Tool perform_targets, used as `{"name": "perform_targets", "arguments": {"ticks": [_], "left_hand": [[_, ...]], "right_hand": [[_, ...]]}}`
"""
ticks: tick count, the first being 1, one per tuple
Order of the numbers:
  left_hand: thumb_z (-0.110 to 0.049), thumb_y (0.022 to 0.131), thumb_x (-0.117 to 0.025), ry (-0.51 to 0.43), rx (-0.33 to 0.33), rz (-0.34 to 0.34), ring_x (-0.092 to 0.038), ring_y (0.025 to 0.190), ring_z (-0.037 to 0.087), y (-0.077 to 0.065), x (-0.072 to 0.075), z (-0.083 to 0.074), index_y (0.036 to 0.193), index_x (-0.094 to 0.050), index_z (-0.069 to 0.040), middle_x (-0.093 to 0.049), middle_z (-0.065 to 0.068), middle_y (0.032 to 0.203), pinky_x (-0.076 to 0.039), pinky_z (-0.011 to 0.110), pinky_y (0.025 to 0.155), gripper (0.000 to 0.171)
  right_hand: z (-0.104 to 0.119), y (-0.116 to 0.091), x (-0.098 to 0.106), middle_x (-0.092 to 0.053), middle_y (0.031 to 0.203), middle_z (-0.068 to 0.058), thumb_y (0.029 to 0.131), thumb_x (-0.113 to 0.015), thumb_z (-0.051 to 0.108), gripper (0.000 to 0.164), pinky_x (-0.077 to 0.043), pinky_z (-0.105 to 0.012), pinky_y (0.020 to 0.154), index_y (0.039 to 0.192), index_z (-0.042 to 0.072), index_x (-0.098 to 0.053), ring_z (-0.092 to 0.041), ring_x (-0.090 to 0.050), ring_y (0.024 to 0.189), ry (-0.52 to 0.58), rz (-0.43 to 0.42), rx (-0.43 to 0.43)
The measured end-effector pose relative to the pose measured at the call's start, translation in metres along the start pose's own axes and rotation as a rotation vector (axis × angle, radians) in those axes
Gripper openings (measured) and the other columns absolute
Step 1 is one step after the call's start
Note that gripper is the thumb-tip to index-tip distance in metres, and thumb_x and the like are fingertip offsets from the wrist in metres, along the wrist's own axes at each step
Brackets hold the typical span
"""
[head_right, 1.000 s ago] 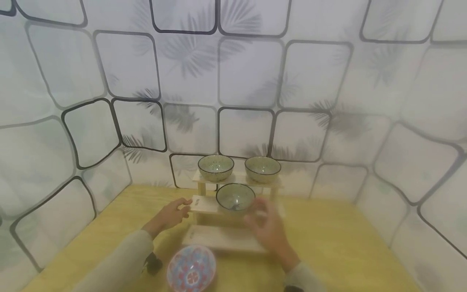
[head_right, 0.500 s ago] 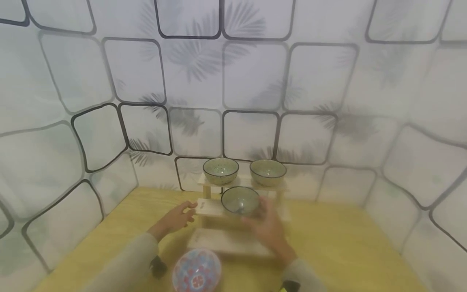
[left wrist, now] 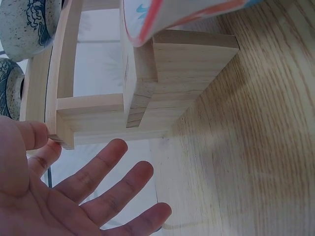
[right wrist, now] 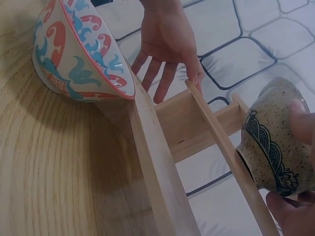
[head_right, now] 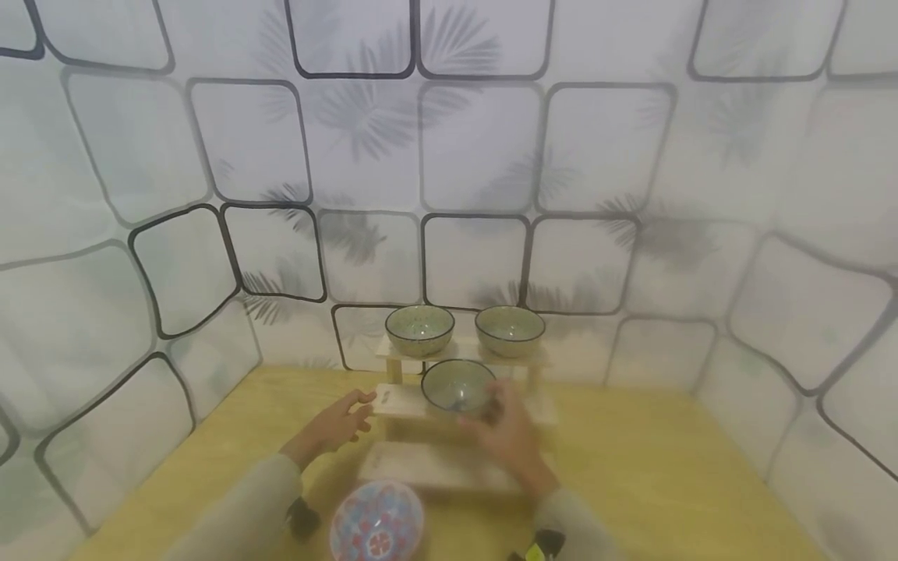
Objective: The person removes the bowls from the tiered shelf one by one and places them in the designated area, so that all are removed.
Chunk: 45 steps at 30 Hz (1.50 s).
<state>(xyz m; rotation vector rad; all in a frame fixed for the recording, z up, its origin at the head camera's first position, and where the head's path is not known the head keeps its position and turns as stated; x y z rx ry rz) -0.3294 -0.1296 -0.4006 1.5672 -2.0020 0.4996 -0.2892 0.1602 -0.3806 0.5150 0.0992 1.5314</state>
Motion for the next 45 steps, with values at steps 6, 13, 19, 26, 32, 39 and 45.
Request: {"name": "perform_targets", "arguments": {"ticks": [6, 13, 19, 26, 32, 39, 45], "left_hand": [[-0.042, 0.104, -0.043, -0.005, 0.010, 0.000, -0.060, 0.082, 0.019, -0.002, -0.002, 0.005, 0.124, -0.054, -0.017, -0.049, 0.006, 0.144, -0.040, 0.035, 0.060, 0.034], [-0.040, 0.105, -0.042, 0.002, 0.018, 0.007, -0.059, 0.080, 0.021, -0.002, -0.001, -0.002, 0.124, -0.053, -0.017, -0.051, 0.008, 0.142, -0.038, 0.034, 0.057, 0.033], [-0.039, 0.105, -0.042, 0.008, 0.013, 0.000, -0.060, 0.079, 0.021, 0.000, 0.000, -0.005, 0.126, -0.053, -0.016, -0.051, 0.009, 0.142, -0.037, 0.034, 0.056, 0.033], [-0.037, 0.105, -0.042, 0.012, 0.026, 0.013, -0.059, 0.077, 0.023, -0.001, -0.001, -0.006, 0.128, -0.052, -0.017, -0.052, 0.012, 0.140, -0.035, 0.033, 0.054, 0.032], [-0.040, 0.105, -0.041, 0.007, 0.025, 0.014, -0.057, 0.075, 0.024, 0.000, 0.000, -0.005, 0.130, -0.052, -0.018, -0.055, 0.012, 0.137, -0.034, 0.032, 0.053, 0.035], [-0.039, 0.105, -0.043, -0.005, 0.028, 0.012, -0.056, 0.070, 0.024, 0.001, -0.001, 0.000, 0.131, -0.052, -0.018, -0.058, 0.014, 0.133, -0.030, 0.031, 0.048, 0.034], [-0.039, 0.104, -0.043, -0.009, 0.022, 0.012, -0.053, 0.066, 0.023, -0.001, -0.001, -0.001, 0.130, -0.052, -0.018, -0.058, 0.015, 0.132, -0.029, 0.030, 0.048, 0.034]], "right_hand": [[-0.002, -0.001, -0.001, -0.037, 0.143, -0.031, 0.076, -0.083, 0.006, 0.047, -0.053, -0.033, 0.080, 0.106, 0.001, -0.048, -0.051, -0.041, 0.126, 0.006, 0.002, -0.003], [0.006, -0.003, 0.001, -0.047, 0.132, -0.031, 0.076, -0.083, 0.006, 0.043, -0.052, -0.036, 0.081, 0.099, 0.001, -0.047, -0.052, -0.047, 0.120, -0.014, -0.021, 0.028], [0.015, -0.004, 0.002, -0.055, 0.116, -0.023, 0.074, -0.086, 0.008, 0.043, -0.052, -0.035, 0.082, 0.095, 0.000, -0.049, -0.047, -0.056, 0.113, -0.057, -0.054, 0.079], [0.011, -0.006, 0.003, -0.056, 0.111, -0.023, 0.072, -0.087, 0.006, 0.045, -0.054, -0.033, 0.077, 0.096, -0.003, -0.050, -0.045, -0.060, 0.108, -0.072, -0.080, 0.103], [0.006, -0.007, 0.005, -0.058, 0.112, -0.023, 0.070, -0.089, 0.009, 0.045, -0.054, -0.031, 0.076, 0.097, 0.000, -0.054, -0.040, -0.062, 0.107, -0.081, -0.112, 0.089], [0.013, -0.016, 0.007, -0.055, 0.111, -0.024, 0.070, -0.088, 0.005, 0.046, -0.053, -0.031, 0.080, 0.099, -0.004, -0.053, -0.043, -0.060, 0.110, -0.053, -0.103, 0.076], [0.024, -0.028, 0.009, -0.054, 0.111, -0.022, 0.070, -0.087, 0.001, 0.044, -0.053, -0.028, 0.079, 0.098, -0.005, -0.052, -0.043, -0.060, 0.109, -0.009, -0.095, 0.109]]}}
Point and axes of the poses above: each hand's wrist, its own y-axis towards the middle knuckle, its own x-axis out of the back of the hand, z = x × y, the point moved 2 cm from there along y, towards the middle knuckle
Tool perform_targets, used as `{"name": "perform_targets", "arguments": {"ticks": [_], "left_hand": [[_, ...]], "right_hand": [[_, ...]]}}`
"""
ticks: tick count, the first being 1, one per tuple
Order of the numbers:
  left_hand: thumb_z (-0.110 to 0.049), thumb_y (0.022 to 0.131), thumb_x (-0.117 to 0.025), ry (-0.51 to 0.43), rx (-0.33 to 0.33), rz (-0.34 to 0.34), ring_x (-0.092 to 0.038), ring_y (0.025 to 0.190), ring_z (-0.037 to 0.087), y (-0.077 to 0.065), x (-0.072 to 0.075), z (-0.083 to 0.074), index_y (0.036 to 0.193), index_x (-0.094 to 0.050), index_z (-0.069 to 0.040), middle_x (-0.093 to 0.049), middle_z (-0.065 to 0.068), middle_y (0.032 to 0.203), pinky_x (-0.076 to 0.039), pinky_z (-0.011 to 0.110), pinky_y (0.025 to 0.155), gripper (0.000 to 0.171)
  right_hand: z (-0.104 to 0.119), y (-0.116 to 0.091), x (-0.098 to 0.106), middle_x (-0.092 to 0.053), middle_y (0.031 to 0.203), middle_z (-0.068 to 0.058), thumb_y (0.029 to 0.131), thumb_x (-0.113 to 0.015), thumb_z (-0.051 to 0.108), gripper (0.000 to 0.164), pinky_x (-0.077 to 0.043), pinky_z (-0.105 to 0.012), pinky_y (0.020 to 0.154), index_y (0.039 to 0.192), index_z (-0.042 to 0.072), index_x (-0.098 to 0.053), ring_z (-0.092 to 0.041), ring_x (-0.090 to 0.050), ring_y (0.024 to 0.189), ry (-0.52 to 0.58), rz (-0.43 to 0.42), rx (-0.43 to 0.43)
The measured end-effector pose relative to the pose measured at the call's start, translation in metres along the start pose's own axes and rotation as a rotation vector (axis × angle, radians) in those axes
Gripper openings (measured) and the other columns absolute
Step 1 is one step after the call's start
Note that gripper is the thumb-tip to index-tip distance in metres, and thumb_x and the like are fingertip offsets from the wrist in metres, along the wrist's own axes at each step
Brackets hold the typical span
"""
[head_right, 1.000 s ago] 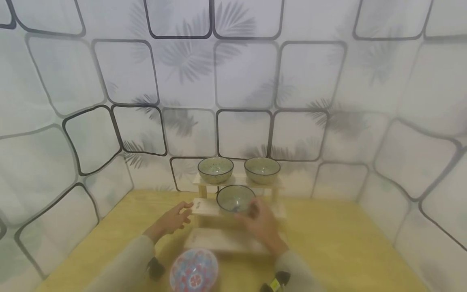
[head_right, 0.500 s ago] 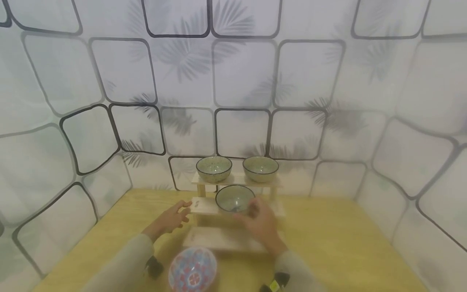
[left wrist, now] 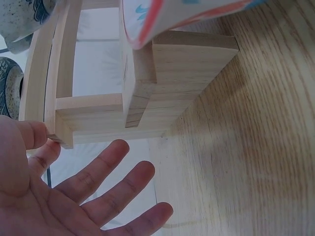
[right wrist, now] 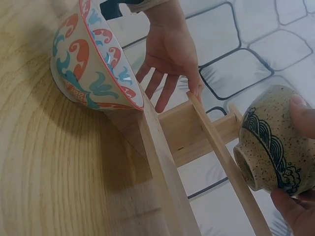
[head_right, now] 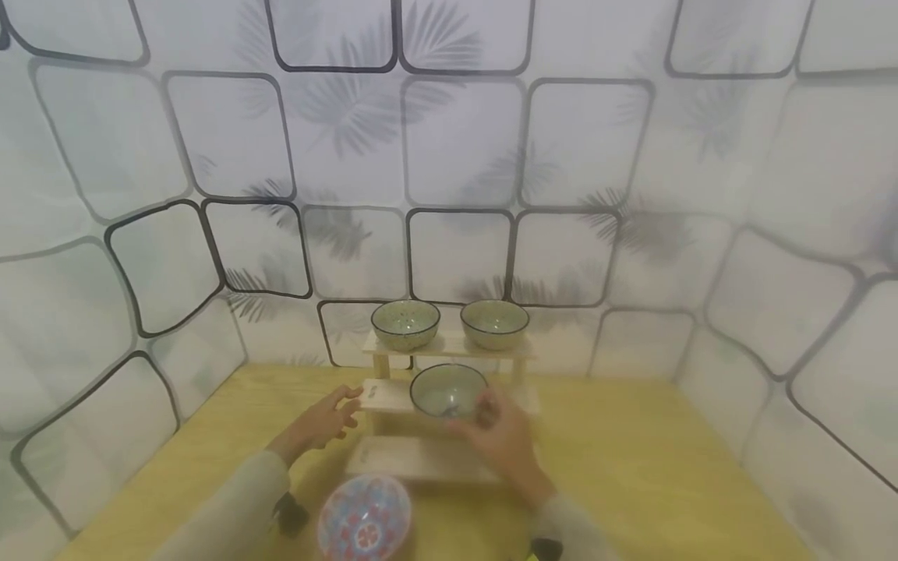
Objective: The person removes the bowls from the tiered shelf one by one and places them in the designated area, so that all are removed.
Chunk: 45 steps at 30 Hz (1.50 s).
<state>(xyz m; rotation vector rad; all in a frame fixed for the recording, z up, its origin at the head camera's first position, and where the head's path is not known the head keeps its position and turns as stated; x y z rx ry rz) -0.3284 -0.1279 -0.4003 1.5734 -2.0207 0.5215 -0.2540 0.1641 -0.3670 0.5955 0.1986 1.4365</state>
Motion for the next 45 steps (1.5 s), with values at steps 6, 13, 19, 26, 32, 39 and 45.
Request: {"name": "perform_targets", "arguments": {"ticks": [6, 13, 19, 26, 32, 39, 45], "left_hand": [[-0.037, 0.105, -0.042, -0.011, 0.014, -0.011, -0.036, 0.053, 0.016, -0.006, 0.003, -0.002, 0.131, -0.051, -0.018, -0.064, 0.015, 0.120, -0.027, 0.029, 0.046, 0.034], [-0.042, 0.104, -0.042, 0.009, 0.020, -0.009, -0.040, 0.054, 0.017, -0.004, 0.002, -0.002, 0.133, -0.051, -0.021, -0.067, 0.013, 0.114, -0.026, 0.028, 0.044, 0.037], [-0.042, 0.104, -0.041, 0.005, 0.028, -0.002, -0.043, 0.056, 0.019, 0.001, -0.001, -0.001, 0.134, -0.050, -0.024, -0.068, 0.011, 0.108, -0.025, 0.028, 0.043, 0.036], [-0.045, 0.104, -0.041, 0.015, 0.035, 0.017, -0.054, 0.066, 0.024, 0.003, -0.001, 0.003, 0.139, -0.047, -0.027, -0.067, 0.008, 0.109, -0.028, 0.029, 0.045, 0.040], [-0.046, 0.103, -0.043, 0.027, 0.046, 0.022, -0.059, 0.079, 0.025, 0.003, 0.005, 0.005, 0.143, -0.045, -0.028, -0.066, 0.010, 0.115, -0.029, 0.031, 0.047, 0.044], [-0.046, 0.103, -0.041, 0.010, 0.053, 0.037, -0.061, 0.085, 0.027, 0.002, 0.004, 0.002, 0.143, -0.045, -0.027, -0.066, 0.012, 0.117, -0.029, 0.031, 0.047, 0.044], [-0.047, 0.103, -0.042, 0.026, 0.056, 0.027, -0.063, 0.090, 0.030, 0.000, 0.006, 0.002, 0.145, -0.043, -0.026, -0.067, 0.013, 0.116, -0.037, 0.034, 0.051, 0.047]], "right_hand": [[0.004, -0.006, 0.001, -0.053, 0.124, -0.029, 0.068, -0.086, -0.003, 0.042, -0.054, -0.029, 0.076, 0.092, -0.004, -0.052, -0.048, -0.057, 0.110, 0.037, 0.018, -0.004], [0.004, -0.015, 0.008, -0.048, 0.134, -0.033, 0.066, -0.087, -0.003, 0.041, -0.054, -0.030, 0.073, 0.089, -0.004, -0.053, -0.051, -0.056, 0.110, 0.019, 0.021, -0.014], [-0.004, -0.020, 0.016, -0.050, 0.131, -0.035, 0.065, -0.088, -0.002, 0.043, -0.055, -0.030, 0.071, 0.091, -0.003, -0.054, -0.048, -0.061, 0.105, -0.003, 0.033, 0.073], [-0.012, -0.027, 0.019, -0.052, 0.128, -0.035, 0.063, -0.089, -0.002, 0.044, -0.055, -0.030, 0.069, 0.089, -0.002, -0.054, -0.044, -0.064, 0.099, 0.002, 0.034, 0.043], [-0.015, -0.031, 0.021, -0.051, 0.129, -0.034, 0.062, -0.088, -0.005, 0.045, -0.055, -0.031, 0.070, 0.088, -0.003, -0.052, -0.050, -0.060, 0.102, 0.013, 0.059, 0.079], [-0.017, -0.038, 0.026, -0.051, 0.128, -0.035, 0.063, -0.087, -0.006, 0.045, -0.055, -0.033, 0.070, 0.088, -0.006, -0.050, -0.050, -0.060, 0.100, 0.061, 0.100, 0.125], [-0.020, -0.043, 0.028, -0.052, 0.124, -0.034, 0.062, -0.087, -0.006, 0.046, -0.056, -0.038, 0.068, 0.086, -0.008, -0.049, -0.050, -0.061, 0.096, 0.099, 0.144, 0.156]]}}
Point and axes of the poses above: each hand's wrist, its own y-axis towards the middle knuckle, its own x-axis out of the back of the hand, z = x × y, the point moved 2 cm from there along y, towards the middle knuckle
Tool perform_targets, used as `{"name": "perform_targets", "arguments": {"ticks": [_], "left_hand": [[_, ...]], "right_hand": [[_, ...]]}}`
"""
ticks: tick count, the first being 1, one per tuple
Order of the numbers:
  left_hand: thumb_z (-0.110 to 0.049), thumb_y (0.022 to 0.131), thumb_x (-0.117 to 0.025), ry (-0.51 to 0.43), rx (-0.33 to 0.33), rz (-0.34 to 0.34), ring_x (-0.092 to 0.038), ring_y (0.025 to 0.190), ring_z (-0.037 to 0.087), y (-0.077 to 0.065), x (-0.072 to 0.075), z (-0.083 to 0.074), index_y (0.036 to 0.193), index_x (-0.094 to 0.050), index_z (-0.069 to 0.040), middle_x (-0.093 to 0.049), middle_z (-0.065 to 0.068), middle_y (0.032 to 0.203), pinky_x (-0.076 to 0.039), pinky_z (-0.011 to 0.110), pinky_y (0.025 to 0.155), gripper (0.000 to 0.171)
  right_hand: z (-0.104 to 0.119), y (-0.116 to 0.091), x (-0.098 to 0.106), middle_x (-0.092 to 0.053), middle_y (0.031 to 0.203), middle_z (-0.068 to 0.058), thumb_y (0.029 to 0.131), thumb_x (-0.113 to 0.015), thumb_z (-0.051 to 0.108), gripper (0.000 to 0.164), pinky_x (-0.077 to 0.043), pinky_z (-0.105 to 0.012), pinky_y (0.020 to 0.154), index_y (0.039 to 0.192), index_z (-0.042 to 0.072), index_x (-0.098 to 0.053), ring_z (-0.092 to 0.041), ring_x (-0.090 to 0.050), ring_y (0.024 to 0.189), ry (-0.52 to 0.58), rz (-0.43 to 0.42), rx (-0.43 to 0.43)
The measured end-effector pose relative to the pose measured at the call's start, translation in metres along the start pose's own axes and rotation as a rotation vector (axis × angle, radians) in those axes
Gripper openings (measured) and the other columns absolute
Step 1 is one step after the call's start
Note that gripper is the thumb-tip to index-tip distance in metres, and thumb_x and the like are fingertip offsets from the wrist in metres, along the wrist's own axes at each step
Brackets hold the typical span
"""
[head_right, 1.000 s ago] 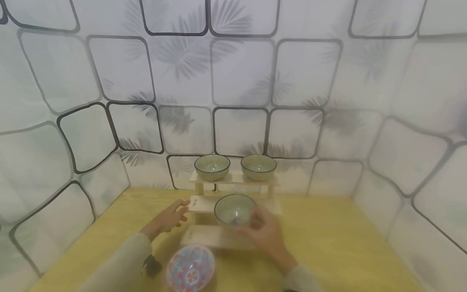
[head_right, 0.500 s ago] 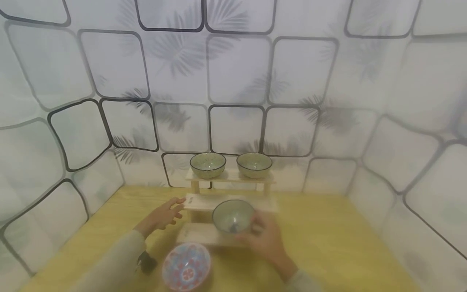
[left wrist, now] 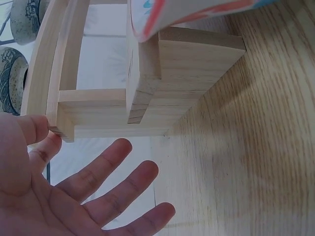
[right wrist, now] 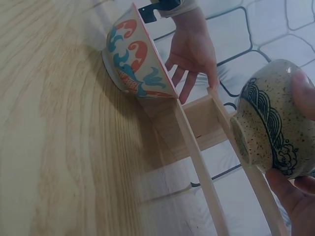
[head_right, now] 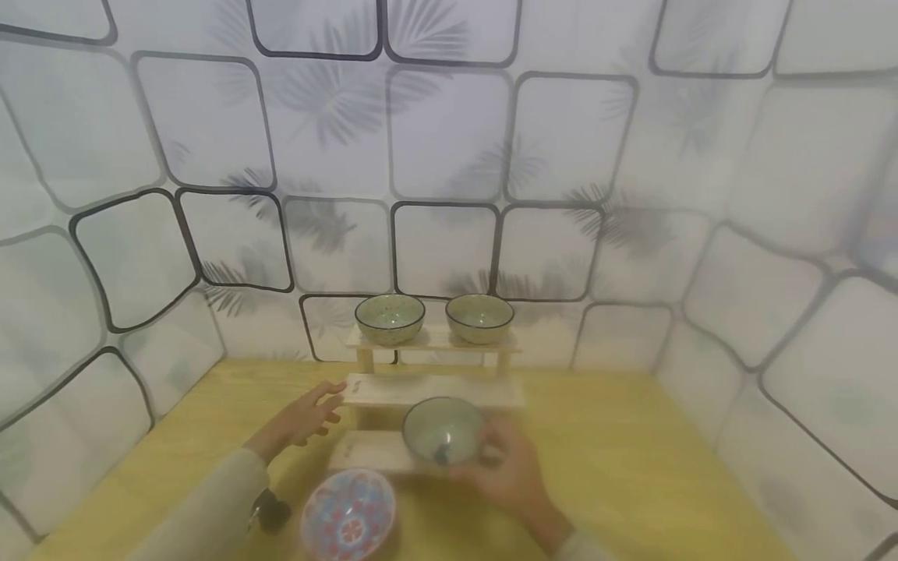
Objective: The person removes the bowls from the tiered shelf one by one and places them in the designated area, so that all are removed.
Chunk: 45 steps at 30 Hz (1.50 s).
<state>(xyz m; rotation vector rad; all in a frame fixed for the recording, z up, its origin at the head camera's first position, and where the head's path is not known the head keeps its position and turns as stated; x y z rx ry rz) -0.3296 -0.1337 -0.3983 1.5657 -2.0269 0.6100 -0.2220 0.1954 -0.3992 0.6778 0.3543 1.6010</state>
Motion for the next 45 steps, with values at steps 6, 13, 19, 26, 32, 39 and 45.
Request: {"name": "perform_targets", "arguments": {"ticks": [6, 13, 19, 26, 32, 39, 45], "left_hand": [[-0.044, 0.103, -0.042, -0.005, -0.005, -0.005, -0.064, 0.092, 0.032, -0.001, 0.000, -0.001, 0.146, -0.043, -0.025, -0.066, 0.014, 0.116, -0.040, 0.036, 0.054, 0.047], [-0.043, 0.104, -0.041, -0.029, -0.001, 0.000, -0.063, 0.094, 0.034, -0.003, -0.002, -0.003, 0.147, -0.042, -0.024, -0.066, 0.015, 0.116, -0.032, 0.031, 0.049, 0.047], [-0.043, 0.104, -0.041, -0.039, 0.004, -0.001, -0.063, 0.095, 0.035, -0.005, -0.002, -0.002, 0.146, -0.042, -0.025, -0.066, 0.013, 0.115, -0.032, 0.032, 0.050, 0.046], [-0.044, 0.104, -0.042, -0.037, -0.006, 0.001, -0.063, 0.086, 0.028, -0.001, -0.003, -0.003, 0.145, -0.044, -0.026, -0.067, 0.011, 0.113, -0.029, 0.030, 0.047, 0.045], [-0.045, 0.104, -0.041, -0.038, -0.005, -0.001, -0.062, 0.082, 0.026, 0.003, -0.002, -0.005, 0.145, -0.044, -0.027, -0.067, 0.010, 0.113, -0.025, 0.028, 0.045, 0.045], [-0.046, 0.103, -0.041, -0.034, 0.009, -0.001, -0.062, 0.084, 0.027, 0.000, -0.003, -0.002, 0.145, -0.043, -0.027, -0.067, 0.010, 0.112, -0.027, 0.029, 0.046, 0.046], [-0.048, 0.103, -0.041, -0.023, 0.023, -0.005, -0.063, 0.092, 0.030, -0.002, -0.004, 0.002, 0.147, -0.041, -0.028, -0.067, 0.010, 0.113, -0.037, 0.034, 0.052, 0.048]], "right_hand": [[0.001, -0.005, 0.001, -0.053, 0.117, -0.032, 0.060, -0.089, -0.004, 0.044, -0.056, -0.037, 0.066, 0.083, -0.007, -0.053, -0.053, -0.059, 0.095, -0.054, 0.022, 0.016], [-0.005, -0.013, 0.004, -0.059, 0.112, -0.025, 0.055, -0.094, 0.006, 0.044, -0.055, -0.033, 0.070, 0.081, 0.002, -0.058, -0.039, -0.061, 0.095, -0.169, 0.031, 0.035], [-0.010, -0.019, 0.004, -0.064, 0.114, -0.016, 0.052, -0.096, 0.017, 0.049, -0.054, -0.034, 0.078, 0.081, 0.008, -0.058, -0.029, -0.062, 0.100, -0.222, 0.066, 0.095], [-0.014, -0.023, 0.005, -0.057, 0.113, -0.029, 0.054, -0.094, 0.006, 0.049, -0.055, -0.037, 0.072, 0.083, 0.000, -0.055, -0.031, -0.065, 0.096, -0.057, 0.135, 0.097], [-0.016, -0.024, 0.007, -0.056, 0.112, -0.030, 0.057, -0.092, 0.006, 0.047, -0.055, -0.036, 0.071, 0.084, -0.001, -0.054, -0.032, -0.066, 0.094, -0.031, 0.179, 0.065], [-0.028, -0.032, 0.007, -0.056, 0.113, -0.028, 0.057, -0.093, 0.009, 0.045, -0.055, -0.034, 0.071, 0.082, 0.002, -0.056, -0.035, -0.065, 0.097, -0.027, 0.193, 0.023], [-0.028, -0.035, 0.006, -0.056, 0.112, -0.030, 0.056, -0.094, 0.010, 0.045, -0.055, -0.034, 0.070, 0.079, 0.003, -0.056, -0.036, -0.065, 0.096, -0.019, 0.182, -0.006]]}}
Point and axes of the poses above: each hand's wrist, its own y-axis towards the middle knuckle, its own x-axis out of the back of the hand, z = x × y, the point moved 2 cm from there along y, towards the middle knuckle
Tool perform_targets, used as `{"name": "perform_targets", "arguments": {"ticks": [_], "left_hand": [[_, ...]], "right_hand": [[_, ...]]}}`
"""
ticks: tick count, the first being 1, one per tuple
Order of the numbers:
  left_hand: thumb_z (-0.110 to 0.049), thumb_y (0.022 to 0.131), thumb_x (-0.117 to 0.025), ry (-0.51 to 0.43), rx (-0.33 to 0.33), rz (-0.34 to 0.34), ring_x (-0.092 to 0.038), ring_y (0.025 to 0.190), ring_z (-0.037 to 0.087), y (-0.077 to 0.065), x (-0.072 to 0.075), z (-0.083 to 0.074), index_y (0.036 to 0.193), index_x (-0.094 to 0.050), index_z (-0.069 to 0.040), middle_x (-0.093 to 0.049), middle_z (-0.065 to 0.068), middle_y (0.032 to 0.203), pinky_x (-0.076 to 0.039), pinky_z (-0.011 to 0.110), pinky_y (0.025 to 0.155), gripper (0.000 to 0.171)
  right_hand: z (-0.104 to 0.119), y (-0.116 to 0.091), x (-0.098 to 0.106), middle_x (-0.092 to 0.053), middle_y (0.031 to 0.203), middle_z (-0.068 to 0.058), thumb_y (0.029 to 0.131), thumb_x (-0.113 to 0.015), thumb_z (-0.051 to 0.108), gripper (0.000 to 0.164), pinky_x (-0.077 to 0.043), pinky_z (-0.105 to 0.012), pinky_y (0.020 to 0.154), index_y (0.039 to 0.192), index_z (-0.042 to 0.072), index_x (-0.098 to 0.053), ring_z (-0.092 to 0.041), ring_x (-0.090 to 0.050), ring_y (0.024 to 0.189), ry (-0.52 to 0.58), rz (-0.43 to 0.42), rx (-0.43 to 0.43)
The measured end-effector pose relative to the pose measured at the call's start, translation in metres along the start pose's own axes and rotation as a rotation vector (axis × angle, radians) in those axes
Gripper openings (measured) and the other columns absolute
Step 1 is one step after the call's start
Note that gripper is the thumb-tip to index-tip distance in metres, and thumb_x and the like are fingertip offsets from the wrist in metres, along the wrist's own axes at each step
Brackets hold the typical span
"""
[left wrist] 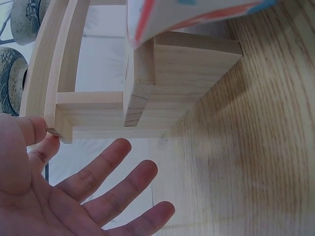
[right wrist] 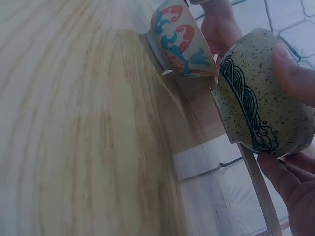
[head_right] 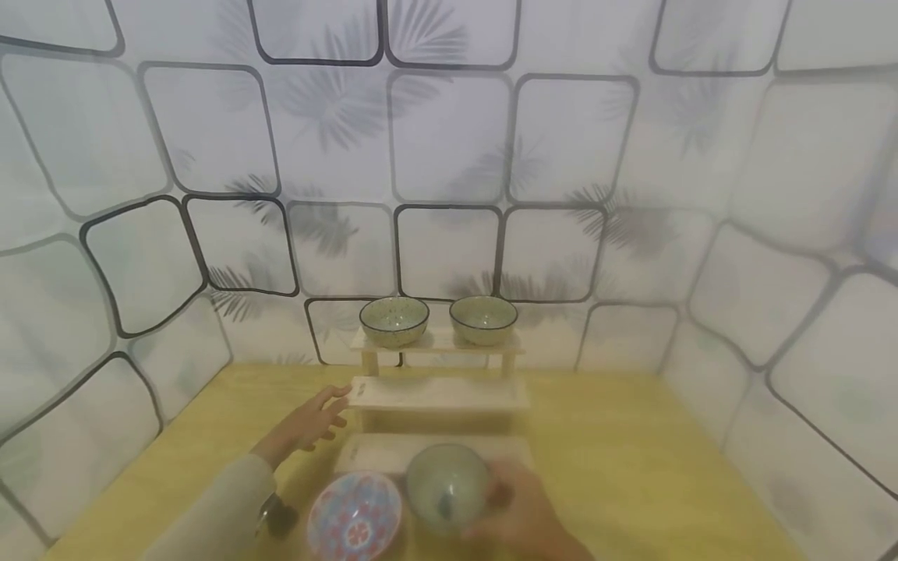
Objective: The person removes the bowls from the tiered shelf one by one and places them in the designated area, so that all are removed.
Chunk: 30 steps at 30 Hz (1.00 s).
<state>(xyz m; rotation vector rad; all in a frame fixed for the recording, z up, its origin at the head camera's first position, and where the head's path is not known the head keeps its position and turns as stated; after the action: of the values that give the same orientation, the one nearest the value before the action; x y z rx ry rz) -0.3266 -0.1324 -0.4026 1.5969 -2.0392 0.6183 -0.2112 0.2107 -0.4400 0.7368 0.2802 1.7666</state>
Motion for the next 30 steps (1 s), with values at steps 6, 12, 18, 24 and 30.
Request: {"name": "perform_targets", "arguments": {"ticks": [6, 12, 18, 24, 30], "left_hand": [[-0.047, 0.103, -0.041, 0.002, 0.003, -0.005, -0.063, 0.093, 0.032, -0.0005, 0.0007, -0.0011, 0.147, -0.041, -0.028, -0.067, 0.009, 0.112, -0.040, 0.036, 0.055, 0.048], [-0.048, 0.103, -0.041, 0.007, 0.001, -0.007, -0.064, 0.093, 0.031, -0.0003, 0.0012, -0.0023, 0.147, -0.041, -0.028, -0.067, 0.009, 0.112, -0.040, 0.037, 0.055, 0.048], [-0.046, 0.103, -0.041, -0.003, 0.006, -0.008, -0.063, 0.094, 0.033, -0.0009, 0.0011, -0.0044, 0.146, -0.042, -0.027, -0.067, 0.010, 0.111, -0.042, 0.038, 0.056, 0.046], [-0.044, 0.104, -0.041, -0.005, 0.006, -0.004, -0.063, 0.096, 0.034, -0.0026, 0.0013, -0.0062, 0.145, -0.043, -0.027, -0.067, 0.010, 0.112, -0.042, 0.038, 0.057, 0.044], [-0.043, 0.104, -0.042, 0.001, -0.001, -0.007, -0.063, 0.094, 0.032, -0.0016, 0.0013, -0.0054, 0.143, -0.045, -0.026, -0.067, 0.010, 0.113, -0.040, 0.036, 0.055, 0.042]], "right_hand": [[0.0015, -0.0023, 0.0005, -0.055, 0.114, -0.029, 0.057, -0.094, 0.013, 0.045, -0.055, -0.035, 0.071, 0.080, 0.004, -0.056, -0.041, -0.060, 0.101, -0.010, 0.028, -0.014], [-0.0006, -0.0047, 0.0004, -0.054, 0.119, -0.026, 0.061, -0.093, 0.015, 0.043, -0.055, -0.035, 0.071, 0.079, 0.007, -0.055, -0.039, -0.059, 0.104, 0.006, 0.079, -0.080], [-0.0032, -0.0079, -0.0013, -0.051, 0.118, -0.028, 0.063, -0.092, 0.011, 0.040, -0.055, -0.037, 0.072, 0.078, 0.008, -0.054, -0.034, -0.057, 0.105, 0.067, 0.131, -0.075], [-0.0072, -0.0100, -0.0041, -0.047, 0.117, -0.033, 0.061, -0.093, 0.006, 0.044, -0.055, -0.036, 0.070, 0.076, 0.007, -0.051, -0.023, -0.057, 0.106, 0.095, 0.149, -0.041], [-0.0069, -0.0090, -0.0049, -0.045, 0.115, -0.033, 0.060, -0.092, 0.001, 0.045, -0.055, -0.036, 0.069, 0.075, 0.006, -0.050, -0.026, -0.056, 0.106, 0.106, 0.165, -0.051]]}}
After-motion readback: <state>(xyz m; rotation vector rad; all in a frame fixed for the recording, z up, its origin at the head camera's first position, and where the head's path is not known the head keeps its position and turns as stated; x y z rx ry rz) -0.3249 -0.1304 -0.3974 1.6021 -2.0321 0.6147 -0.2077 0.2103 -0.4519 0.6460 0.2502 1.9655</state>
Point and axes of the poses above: each hand's wrist, its own y-axis towards the middle knuckle, its own x-axis out of the back of the hand, z = x × y, the point moved 2 cm from there along y, towards the middle knuckle
